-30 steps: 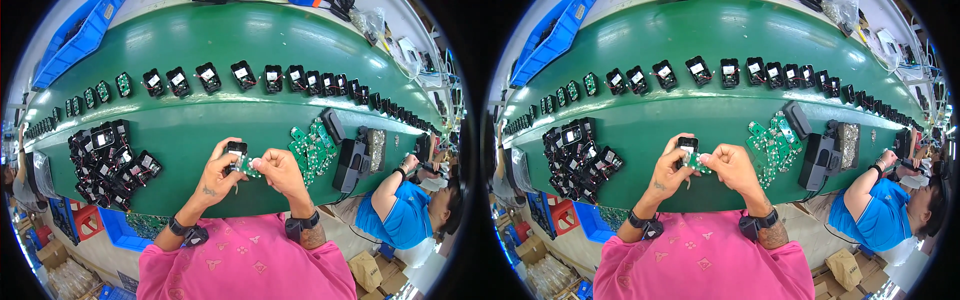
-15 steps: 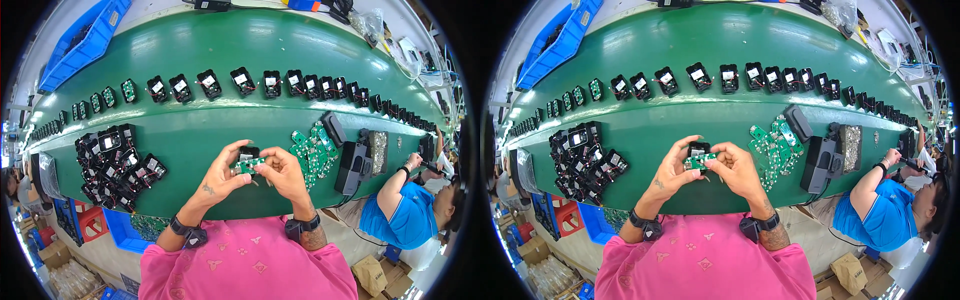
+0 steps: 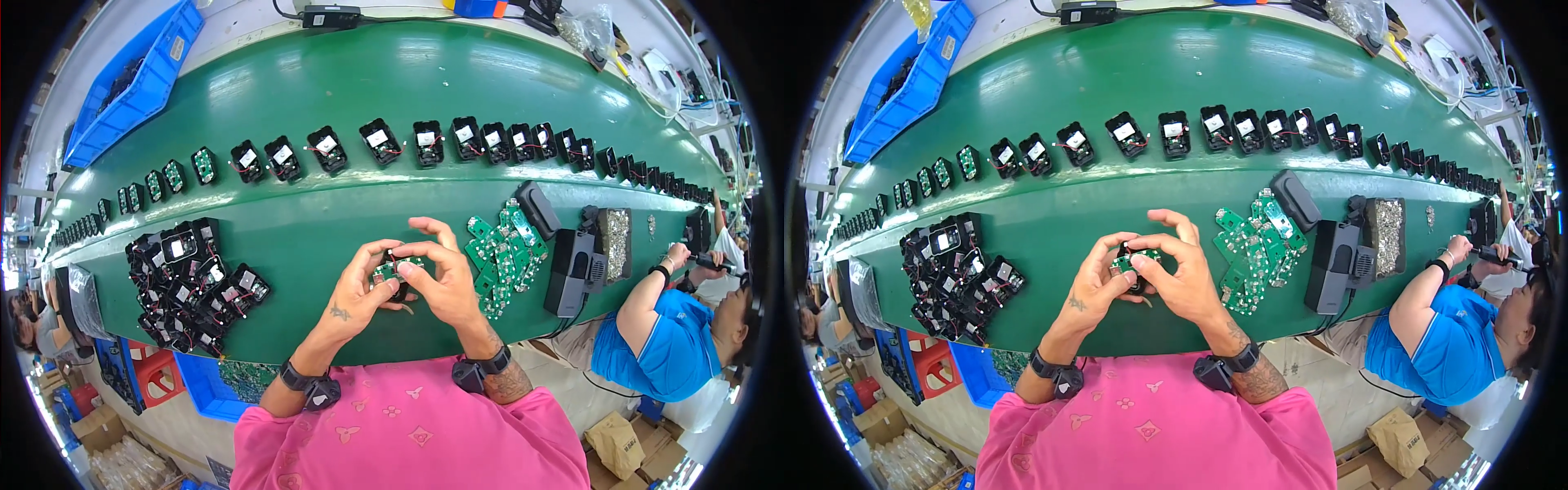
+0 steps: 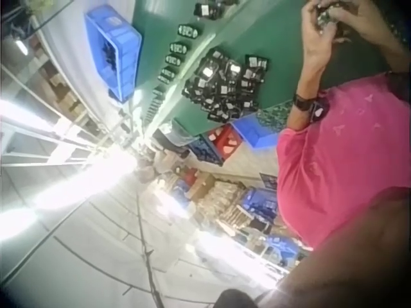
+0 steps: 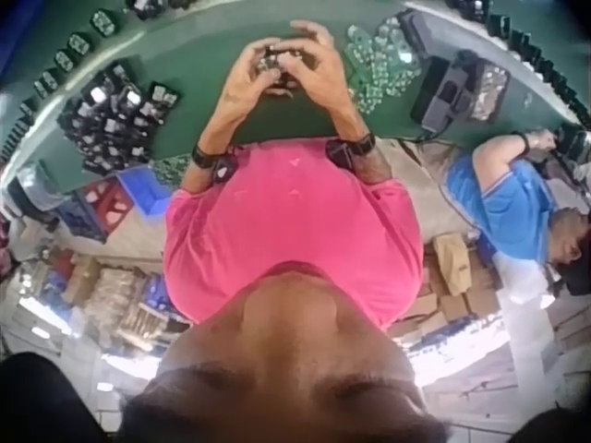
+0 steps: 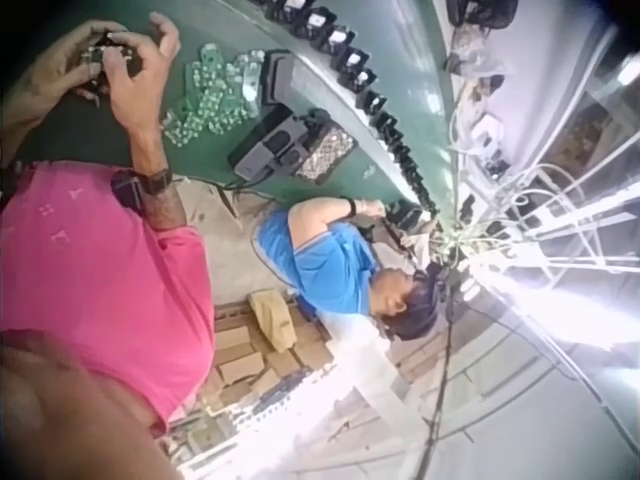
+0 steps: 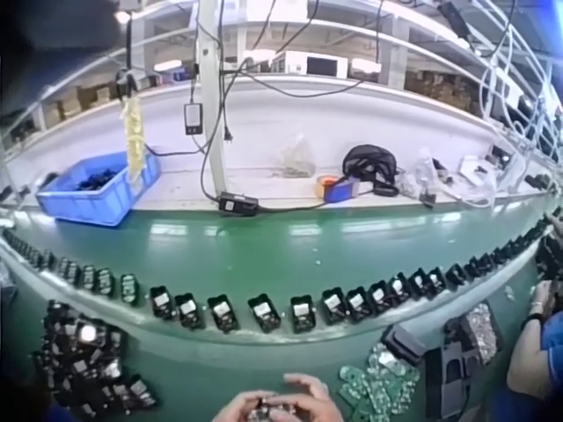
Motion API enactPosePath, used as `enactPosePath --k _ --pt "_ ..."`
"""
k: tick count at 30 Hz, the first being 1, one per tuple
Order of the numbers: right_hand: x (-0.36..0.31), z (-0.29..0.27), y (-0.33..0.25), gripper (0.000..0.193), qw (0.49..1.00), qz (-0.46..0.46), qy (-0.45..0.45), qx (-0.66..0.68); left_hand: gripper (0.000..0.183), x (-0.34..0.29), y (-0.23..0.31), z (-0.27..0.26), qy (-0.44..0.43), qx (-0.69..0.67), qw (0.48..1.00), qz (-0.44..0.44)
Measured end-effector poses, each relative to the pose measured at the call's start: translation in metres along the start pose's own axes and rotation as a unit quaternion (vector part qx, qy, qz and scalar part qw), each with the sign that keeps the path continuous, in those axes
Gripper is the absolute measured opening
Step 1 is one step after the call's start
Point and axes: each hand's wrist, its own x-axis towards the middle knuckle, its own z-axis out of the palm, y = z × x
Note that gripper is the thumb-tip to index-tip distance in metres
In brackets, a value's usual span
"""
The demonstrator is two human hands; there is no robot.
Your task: The person picks up a circuit board and a black plastic housing, fits the board into the housing by hand, and plugs a small white connector into the board. They then place the assembled unit onto the green conveyor belt and repeat the process.
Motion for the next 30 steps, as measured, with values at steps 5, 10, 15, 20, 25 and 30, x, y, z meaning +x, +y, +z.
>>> enactPosePath --k 5,10,15,20,25,30 --pt "-0.002 0.006 0.008 0.018 0.989 0.063 0.024 0.129 0.055 0.006 -0.007 0.002 0.011 0.006 0.999 0.036" --pt "0.000 0.008 0.011 0.016 0.999 0.000 0.007 0.047 0.057 0.006 -0.008 0.002 0.008 0.017 0.999 0.042" --pt "-0.002 0.008 -0.002 0.015 0.999 0.030 0.015 0.020 0.055 0.015 -0.022 0.000 0.005 -0.008 0.997 0.077" --pt "-0.002 0.010 -0.021 0.012 0.966 -0.123 0.106 -0.202 0.051 0.014 -0.012 0.002 0.026 -0.020 0.994 0.106" --pt "0.005 0.019 -0.033 0.009 0.943 -0.223 0.087 -0.233 0.050 0.006 0.000 0.001 0.109 0.059 0.965 0.229" --pt "0.006 0.007 -0.048 0.005 0.975 -0.118 0.041 -0.184 0.048 -0.003 0.012 0.007 0.102 0.134 0.959 0.230"
